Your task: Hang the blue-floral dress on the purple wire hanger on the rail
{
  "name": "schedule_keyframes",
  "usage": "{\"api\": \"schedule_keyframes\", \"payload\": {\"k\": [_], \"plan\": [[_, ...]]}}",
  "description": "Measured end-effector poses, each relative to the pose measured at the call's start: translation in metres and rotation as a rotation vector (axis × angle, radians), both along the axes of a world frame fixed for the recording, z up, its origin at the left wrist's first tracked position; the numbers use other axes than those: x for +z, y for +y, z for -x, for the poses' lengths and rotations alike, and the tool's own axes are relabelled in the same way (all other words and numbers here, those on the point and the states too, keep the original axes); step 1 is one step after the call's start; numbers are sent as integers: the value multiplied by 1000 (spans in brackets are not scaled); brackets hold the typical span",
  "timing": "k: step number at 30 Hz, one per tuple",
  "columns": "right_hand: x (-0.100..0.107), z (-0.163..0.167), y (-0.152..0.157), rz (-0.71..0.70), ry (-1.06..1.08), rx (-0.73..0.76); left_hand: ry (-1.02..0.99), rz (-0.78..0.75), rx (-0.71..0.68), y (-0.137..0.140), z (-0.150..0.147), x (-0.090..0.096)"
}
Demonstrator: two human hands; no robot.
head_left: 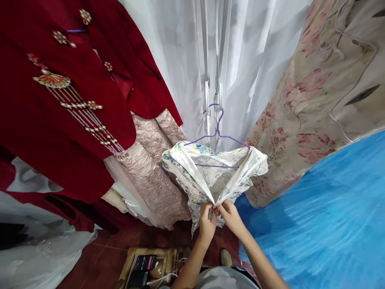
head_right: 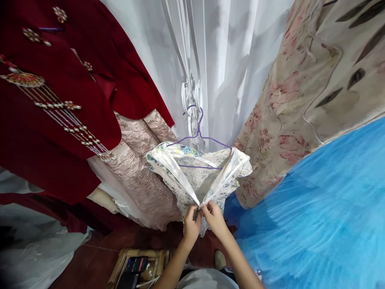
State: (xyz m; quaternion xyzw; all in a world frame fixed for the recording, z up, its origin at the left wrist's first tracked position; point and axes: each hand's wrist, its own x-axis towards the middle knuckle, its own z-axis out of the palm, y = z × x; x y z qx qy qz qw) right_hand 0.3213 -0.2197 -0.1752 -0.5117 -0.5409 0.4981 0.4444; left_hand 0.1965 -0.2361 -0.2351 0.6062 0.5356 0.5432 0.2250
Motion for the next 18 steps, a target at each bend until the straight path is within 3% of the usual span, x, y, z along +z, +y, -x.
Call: {"api": "schedule_keyframes", "payload": {"k": [8,18], "plan": [[-1,-22,-18,-85,-102,111,-85,20,60,-34,-33,27],[13,-21,-56,54,165,148,-60,153,22,-74,-19,24]]}}
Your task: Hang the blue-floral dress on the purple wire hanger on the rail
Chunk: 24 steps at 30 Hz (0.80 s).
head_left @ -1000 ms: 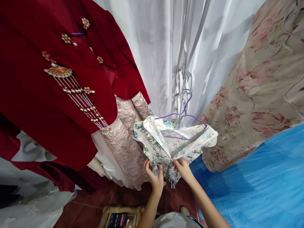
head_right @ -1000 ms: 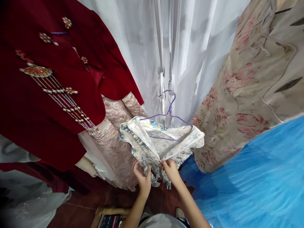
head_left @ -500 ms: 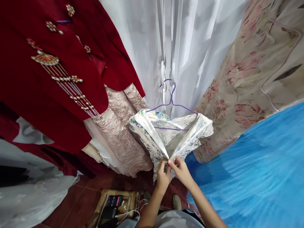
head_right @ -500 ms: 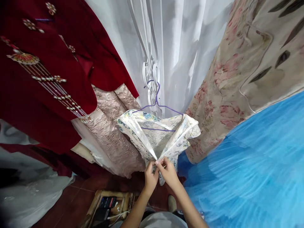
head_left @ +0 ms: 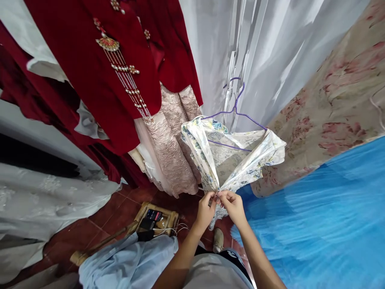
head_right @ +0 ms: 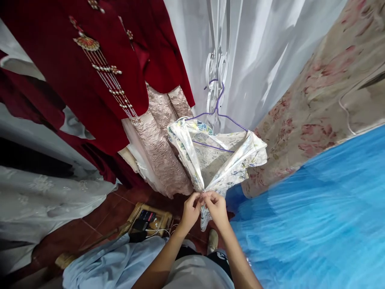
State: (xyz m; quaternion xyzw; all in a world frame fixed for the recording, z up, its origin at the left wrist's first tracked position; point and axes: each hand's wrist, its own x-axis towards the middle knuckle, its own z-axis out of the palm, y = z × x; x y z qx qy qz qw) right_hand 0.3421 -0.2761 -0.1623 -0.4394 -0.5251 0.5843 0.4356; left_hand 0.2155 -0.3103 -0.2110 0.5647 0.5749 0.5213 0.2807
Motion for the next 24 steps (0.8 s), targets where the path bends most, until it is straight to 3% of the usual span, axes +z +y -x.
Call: {"api": "schedule_keyframes", "payload": {"k": [4,8,13,16,19,22,24], "plan": [[14,14,-15,79,86,-84,60,16,-98,-11,15,6],[43,30,-4,93,199,-189,169,-4,-173,-19,26,21],[116,35,45,-41,375,-338,290,-25,-284,-34,26,41],[165,37,77,-100,383,-378,324,-30,-332,-47,18,46],[200,43,96,-118,339,-438,294,-35,-395,-56,16,44],[213,45,97,-129,279,-443,223,-87,-463,-48,31,48],[211,44,92,-151,257,-430,202,-178,-438,-27,47,66]]}}
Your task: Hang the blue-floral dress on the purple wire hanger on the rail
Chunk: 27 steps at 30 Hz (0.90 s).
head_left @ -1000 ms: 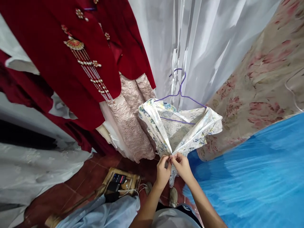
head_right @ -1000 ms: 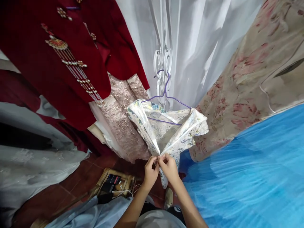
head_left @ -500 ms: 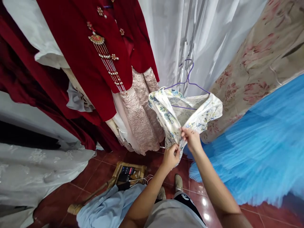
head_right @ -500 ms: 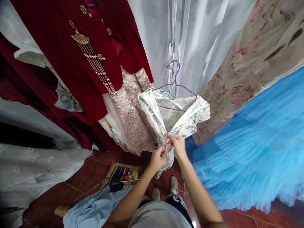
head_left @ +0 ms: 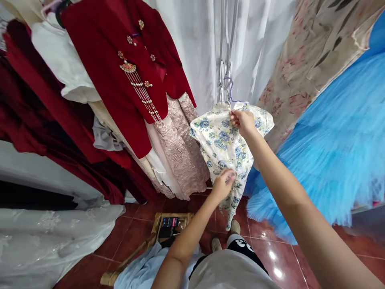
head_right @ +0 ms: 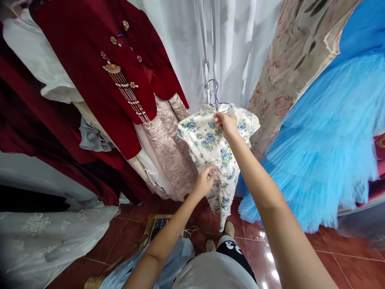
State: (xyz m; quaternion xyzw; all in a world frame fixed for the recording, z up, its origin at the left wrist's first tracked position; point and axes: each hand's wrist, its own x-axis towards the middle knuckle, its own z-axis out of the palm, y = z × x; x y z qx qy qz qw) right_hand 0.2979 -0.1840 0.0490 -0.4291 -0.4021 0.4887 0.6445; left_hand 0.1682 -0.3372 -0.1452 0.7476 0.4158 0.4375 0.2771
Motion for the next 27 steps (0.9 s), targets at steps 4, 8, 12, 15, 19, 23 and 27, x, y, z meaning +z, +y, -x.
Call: {"api": "schedule_keyframes", "payload": {"k": [4,8,12,15,19,23,27], "plan": [[-6,-6,-6,0,-50,21,-98,-292,94,75,25,79],[-3,-11,0,-4,-104,70,-123,-425,39,162,24,164],[1,-21,14,-14,-151,142,30,-312,-54,211,15,197],[-3,-29,29,-25,-164,187,120,-193,-152,219,14,196],[-26,-30,42,-100,-228,221,175,-153,-186,217,16,196],[-72,-17,36,-59,-316,221,140,-308,10,217,24,209],[-113,-7,19,-28,-309,252,51,-375,185,226,61,213]]}}
